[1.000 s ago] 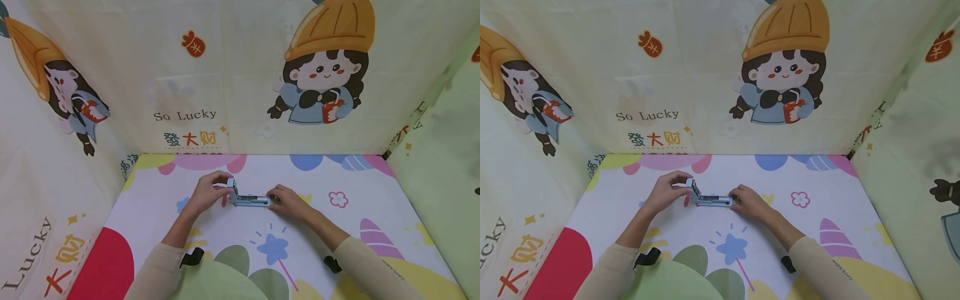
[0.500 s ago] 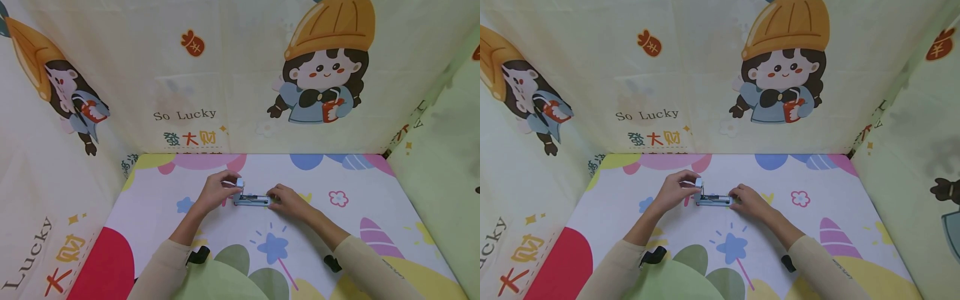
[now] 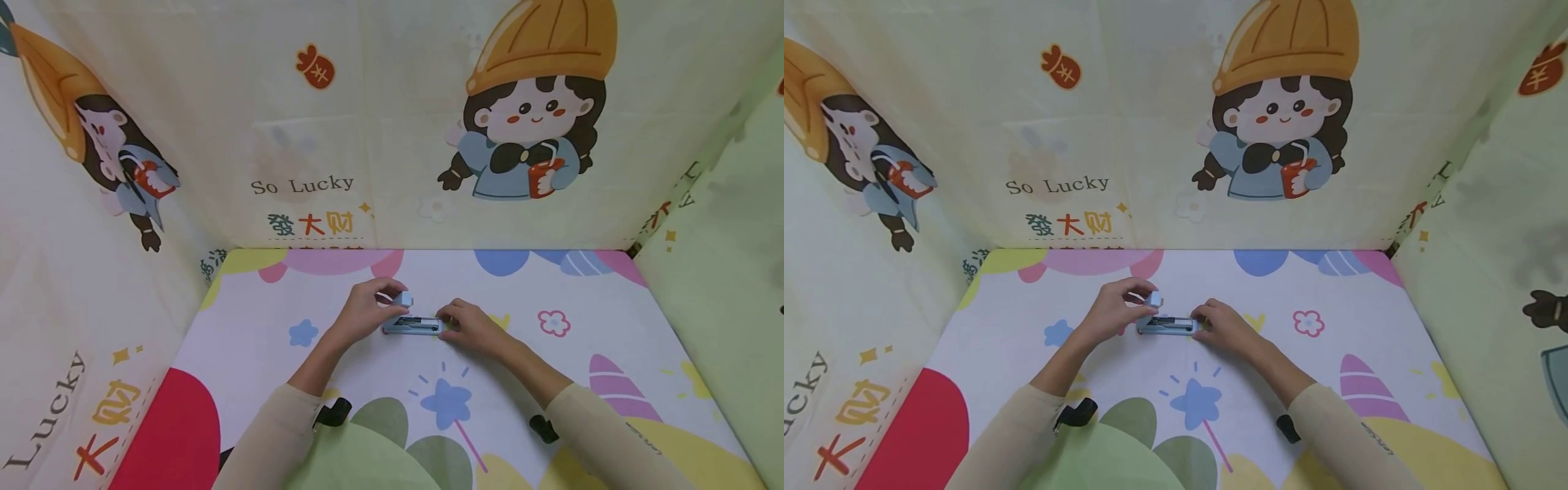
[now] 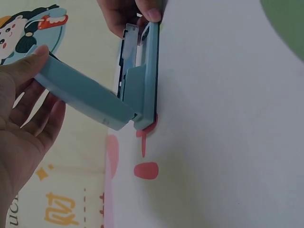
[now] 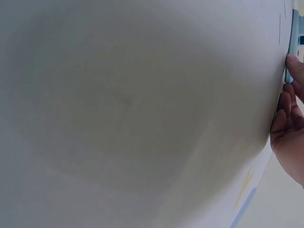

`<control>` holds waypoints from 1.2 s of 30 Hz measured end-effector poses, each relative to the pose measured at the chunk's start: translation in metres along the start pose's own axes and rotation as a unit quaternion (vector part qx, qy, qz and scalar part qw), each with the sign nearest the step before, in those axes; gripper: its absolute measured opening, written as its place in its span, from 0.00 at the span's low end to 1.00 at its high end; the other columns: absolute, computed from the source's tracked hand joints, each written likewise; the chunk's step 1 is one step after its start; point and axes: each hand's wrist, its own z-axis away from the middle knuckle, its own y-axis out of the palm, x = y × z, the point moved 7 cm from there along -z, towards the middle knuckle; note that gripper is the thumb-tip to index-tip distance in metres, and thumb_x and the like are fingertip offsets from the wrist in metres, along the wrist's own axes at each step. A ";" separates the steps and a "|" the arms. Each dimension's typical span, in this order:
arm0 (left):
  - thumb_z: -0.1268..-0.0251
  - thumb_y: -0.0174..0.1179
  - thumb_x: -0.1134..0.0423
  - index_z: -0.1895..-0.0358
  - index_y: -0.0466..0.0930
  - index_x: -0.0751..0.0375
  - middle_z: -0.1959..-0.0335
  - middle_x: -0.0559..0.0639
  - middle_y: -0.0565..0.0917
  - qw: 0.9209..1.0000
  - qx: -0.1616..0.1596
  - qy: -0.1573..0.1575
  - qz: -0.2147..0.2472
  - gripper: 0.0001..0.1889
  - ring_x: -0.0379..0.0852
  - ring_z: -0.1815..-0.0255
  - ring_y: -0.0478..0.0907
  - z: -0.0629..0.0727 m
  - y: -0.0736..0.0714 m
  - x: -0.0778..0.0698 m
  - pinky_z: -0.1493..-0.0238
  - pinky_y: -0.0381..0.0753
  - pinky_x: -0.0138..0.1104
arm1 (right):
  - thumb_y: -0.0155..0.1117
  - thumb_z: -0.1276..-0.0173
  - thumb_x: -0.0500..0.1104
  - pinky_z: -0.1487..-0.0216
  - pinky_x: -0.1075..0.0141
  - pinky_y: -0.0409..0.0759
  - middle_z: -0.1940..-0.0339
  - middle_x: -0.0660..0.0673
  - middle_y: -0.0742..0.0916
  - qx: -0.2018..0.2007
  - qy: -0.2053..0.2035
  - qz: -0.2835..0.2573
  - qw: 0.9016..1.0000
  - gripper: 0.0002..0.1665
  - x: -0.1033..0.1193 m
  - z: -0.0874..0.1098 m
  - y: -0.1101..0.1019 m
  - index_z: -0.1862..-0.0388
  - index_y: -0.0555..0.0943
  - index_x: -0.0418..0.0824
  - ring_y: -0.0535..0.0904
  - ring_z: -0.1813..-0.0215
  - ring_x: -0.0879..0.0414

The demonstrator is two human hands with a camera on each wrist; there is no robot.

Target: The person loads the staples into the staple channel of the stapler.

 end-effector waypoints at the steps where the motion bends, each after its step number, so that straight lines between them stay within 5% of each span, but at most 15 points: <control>1: 0.41 0.76 0.65 0.49 0.87 0.54 0.54 0.45 0.88 1.000 0.000 0.001 -0.001 0.16 0.49 0.50 0.85 0.000 0.000 0.000 0.46 0.86 0.41 | 0.77 0.35 0.44 0.50 0.62 0.81 0.54 0.48 0.84 0.001 0.003 -0.001 1.000 0.23 0.000 0.000 0.000 0.43 0.85 0.40 0.77 0.56 0.57; 22: 0.42 0.77 0.62 0.49 0.87 0.56 0.56 0.45 0.87 0.998 0.037 0.040 -0.039 0.17 0.42 0.54 0.81 -0.010 0.033 -0.004 0.48 0.83 0.36 | 0.79 0.37 0.44 0.53 0.62 0.80 0.57 0.47 0.84 -0.009 0.002 -0.007 1.000 0.21 0.000 -0.001 -0.002 0.47 0.85 0.38 0.76 0.58 0.57; 36: 0.40 0.76 0.63 0.47 0.87 0.59 0.51 0.51 0.88 0.994 0.073 0.056 -0.058 0.17 0.49 0.49 0.82 -0.013 0.049 -0.001 0.45 0.82 0.40 | 0.80 0.39 0.46 0.53 0.62 0.80 0.59 0.47 0.84 -0.016 0.019 -0.004 1.000 0.22 -0.004 -0.002 -0.002 0.49 0.85 0.38 0.76 0.59 0.57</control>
